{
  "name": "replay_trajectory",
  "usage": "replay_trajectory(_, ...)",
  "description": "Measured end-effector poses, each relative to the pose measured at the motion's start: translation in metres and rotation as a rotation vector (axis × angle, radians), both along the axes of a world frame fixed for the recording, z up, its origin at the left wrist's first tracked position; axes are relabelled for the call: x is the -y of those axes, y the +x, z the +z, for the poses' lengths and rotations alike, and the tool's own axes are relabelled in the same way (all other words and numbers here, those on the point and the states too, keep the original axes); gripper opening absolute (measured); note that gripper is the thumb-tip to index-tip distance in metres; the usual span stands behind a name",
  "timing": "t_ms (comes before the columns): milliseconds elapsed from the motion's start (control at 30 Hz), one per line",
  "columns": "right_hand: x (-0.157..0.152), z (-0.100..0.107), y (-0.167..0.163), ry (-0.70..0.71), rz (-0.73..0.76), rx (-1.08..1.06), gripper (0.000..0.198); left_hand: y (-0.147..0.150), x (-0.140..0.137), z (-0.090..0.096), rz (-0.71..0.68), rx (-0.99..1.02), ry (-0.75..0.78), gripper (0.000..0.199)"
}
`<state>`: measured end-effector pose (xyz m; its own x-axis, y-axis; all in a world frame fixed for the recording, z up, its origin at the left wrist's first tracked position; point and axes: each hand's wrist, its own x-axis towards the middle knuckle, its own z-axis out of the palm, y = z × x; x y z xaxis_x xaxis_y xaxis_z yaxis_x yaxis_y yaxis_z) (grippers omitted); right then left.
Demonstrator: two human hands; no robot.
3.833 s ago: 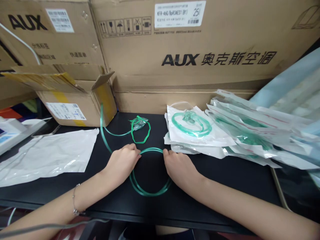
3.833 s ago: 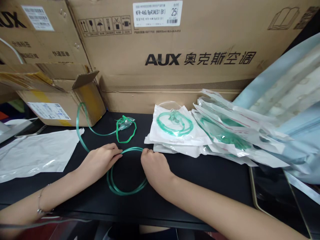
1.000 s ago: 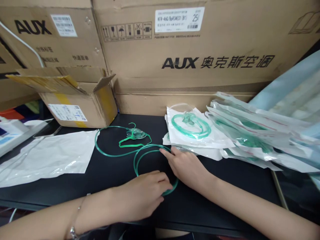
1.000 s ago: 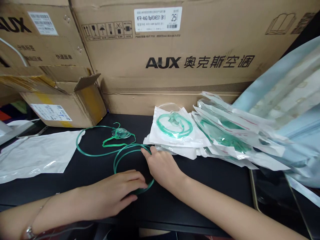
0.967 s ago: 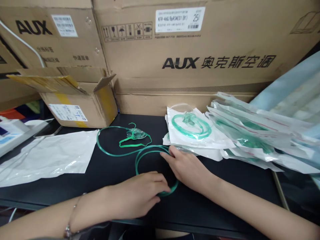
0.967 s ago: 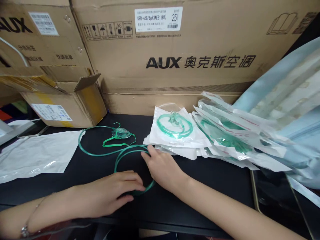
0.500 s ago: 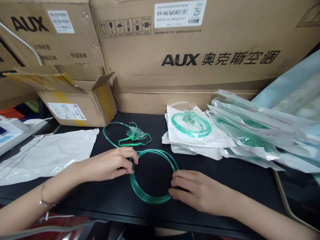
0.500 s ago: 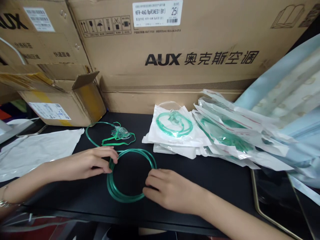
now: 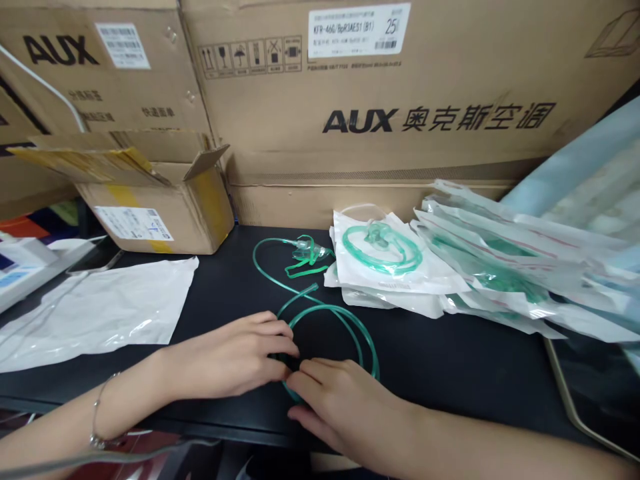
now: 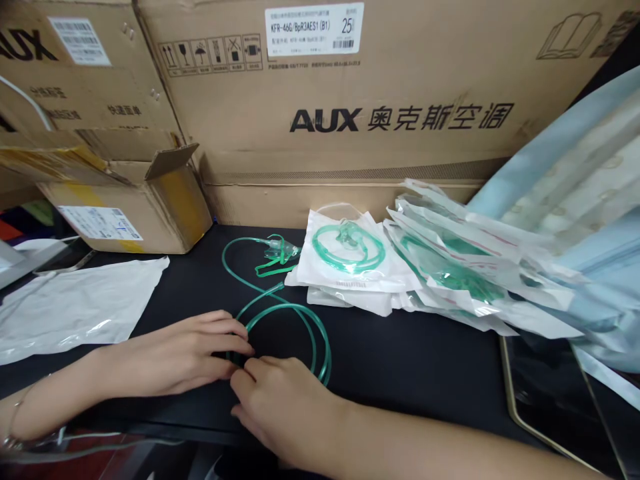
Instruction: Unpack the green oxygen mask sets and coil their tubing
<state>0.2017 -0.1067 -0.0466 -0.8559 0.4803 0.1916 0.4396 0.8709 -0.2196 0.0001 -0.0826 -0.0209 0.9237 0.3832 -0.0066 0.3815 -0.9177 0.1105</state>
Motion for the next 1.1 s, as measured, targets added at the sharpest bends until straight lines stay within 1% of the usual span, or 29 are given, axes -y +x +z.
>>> replay_trajectory(67,-0.01,0.003,0.002,-0.068,-0.013,-0.056,0.024,-0.001,-0.004,0.0,0.015,-0.019,0.009,0.019)
replay_trajectory(100,-0.016,0.004,0.005,-0.071,-0.043,-0.086,0.025,-0.002,-0.006,0.001,0.023,-0.03,0.004,0.019)
replay_trajectory(200,-0.039,0.002,0.015,0.025,-0.199,-0.125,0.02,-0.006,-0.012,0.003,0.027,-0.044,-0.023,0.024)
replay_trajectory(267,-0.049,-0.002,0.02,0.085,-0.227,-0.08,0.024,-0.011,-0.018,0.004,0.033,-0.03,-0.02,0.03)
replay_trajectory(333,-0.052,-0.005,0.022,0.111,-0.182,-0.043,0.028,-0.017,-0.025,0.003,0.057,-0.009,0.005,0.033)
replay_trajectory(400,-0.05,-0.006,0.021,0.11,-0.145,-0.055,0.03,-0.023,-0.033,-0.001,0.094,0.003,0.037,0.031)
replay_trajectory(500,-0.045,-0.002,0.019,0.07,-0.112,-0.094,0.032,-0.032,-0.041,-0.008,0.167,0.031,0.076,0.027)
replay_trajectory(567,-0.044,0.002,0.02,0.072,-0.08,-0.064,0.031,-0.035,-0.041,-0.014,0.218,0.054,0.086,0.023)
replay_trajectory(633,-0.047,0.005,0.023,0.099,-0.009,0.025,0.029,-0.034,-0.04,-0.02,0.254,0.067,0.113,0.024)
replay_trajectory(700,-0.052,0.007,0.026,0.142,0.095,0.105,0.032,-0.032,-0.039,-0.025,0.27,0.065,0.172,0.028)
replay_trajectory(733,-0.054,0.008,0.028,0.174,0.141,0.122,0.033,-0.03,-0.039,-0.027,0.267,0.058,0.201,0.029)
replay_trajectory(800,-0.059,0.007,0.029,0.256,0.204,0.112,0.03,-0.026,-0.04,-0.028,0.267,0.029,0.231,0.032)
replay_trajectory(900,-0.064,0.003,0.026,0.339,0.274,0.102,0.027,-0.02,-0.044,-0.027,0.312,0.016,0.199,0.033)
replay_trajectory(1000,-0.064,-0.002,0.019,0.357,0.274,0.108,0.025,-0.019,-0.051,-0.027,0.414,0.155,0.135,0.035)
replay_trajectory(1067,-0.062,-0.004,0.013,0.37,0.253,0.099,0.023,-0.022,-0.057,-0.026,0.478,0.245,0.063,0.035)
replay_trajectory(1100,-0.06,-0.005,0.01,0.379,0.251,0.094,0.023,-0.025,-0.061,-0.025,0.493,0.257,0.018,0.034)
